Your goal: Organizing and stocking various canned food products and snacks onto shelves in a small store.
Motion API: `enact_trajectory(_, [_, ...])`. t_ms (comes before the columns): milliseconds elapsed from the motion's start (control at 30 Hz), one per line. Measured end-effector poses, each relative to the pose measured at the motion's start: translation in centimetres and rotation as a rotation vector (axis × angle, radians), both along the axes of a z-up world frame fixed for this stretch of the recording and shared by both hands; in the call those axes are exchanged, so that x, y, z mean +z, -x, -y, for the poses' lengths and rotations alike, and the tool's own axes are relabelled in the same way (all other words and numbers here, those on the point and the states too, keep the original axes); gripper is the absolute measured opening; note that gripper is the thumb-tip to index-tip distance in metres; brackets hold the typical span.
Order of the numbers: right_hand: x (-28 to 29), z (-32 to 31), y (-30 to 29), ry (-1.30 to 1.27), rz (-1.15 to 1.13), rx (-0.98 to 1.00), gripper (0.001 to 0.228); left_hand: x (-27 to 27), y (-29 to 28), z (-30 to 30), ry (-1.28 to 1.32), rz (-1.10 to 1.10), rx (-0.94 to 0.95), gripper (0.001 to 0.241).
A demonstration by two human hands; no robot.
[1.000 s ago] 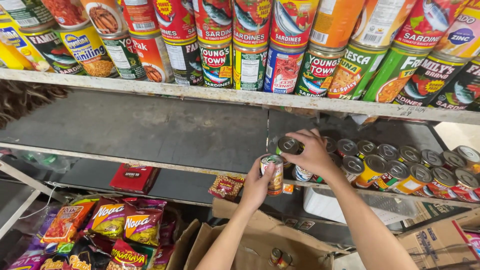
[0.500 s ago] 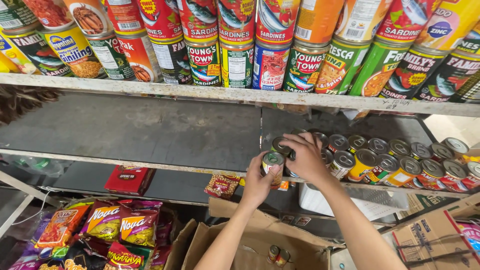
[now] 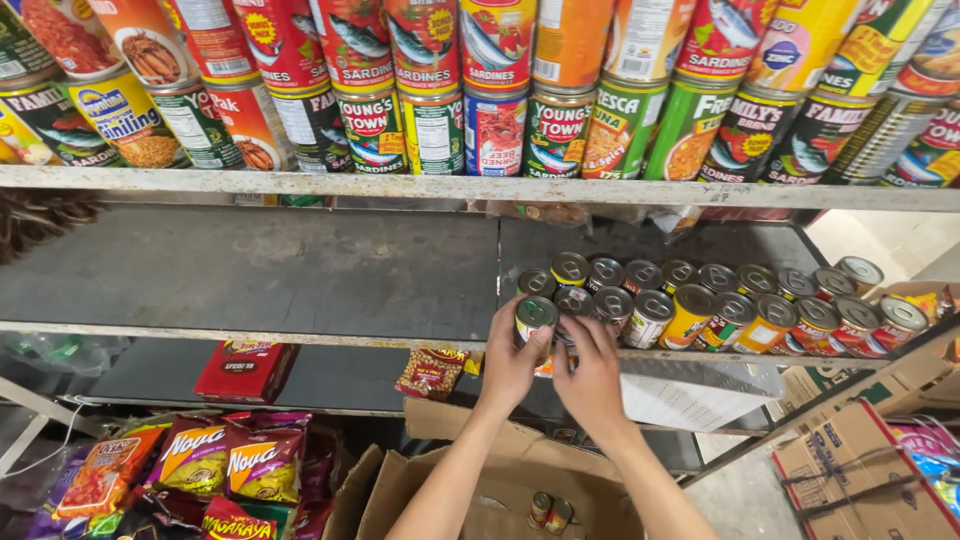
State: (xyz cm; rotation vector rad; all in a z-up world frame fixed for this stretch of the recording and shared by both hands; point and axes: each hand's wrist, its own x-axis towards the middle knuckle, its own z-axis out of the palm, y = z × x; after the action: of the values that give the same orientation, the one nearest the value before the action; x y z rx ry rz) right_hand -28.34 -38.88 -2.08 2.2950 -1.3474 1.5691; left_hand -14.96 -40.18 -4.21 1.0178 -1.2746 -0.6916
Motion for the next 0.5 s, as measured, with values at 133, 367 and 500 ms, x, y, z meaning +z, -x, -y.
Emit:
enact_trajectory(133, [-1.0,-1.9,-0.9,-0.406,0.331,0.107,0.051,-0.6,0.2,0.2,0.082,0.047,-0.001,0.059])
enact_trajectory(367, [-4.7,-2.2,-1.1,-0.192,0.231,0.109,0.051,-2.4,0.0,2.5,0.069,0.077,-0.015,0.062])
enact_trajectory(500, [-5.6,-2.6,-1.8,-0.173,0.154,0.149,0.056,-1.7,-0.1,2.5,0.077,0.139,0.024,0.071])
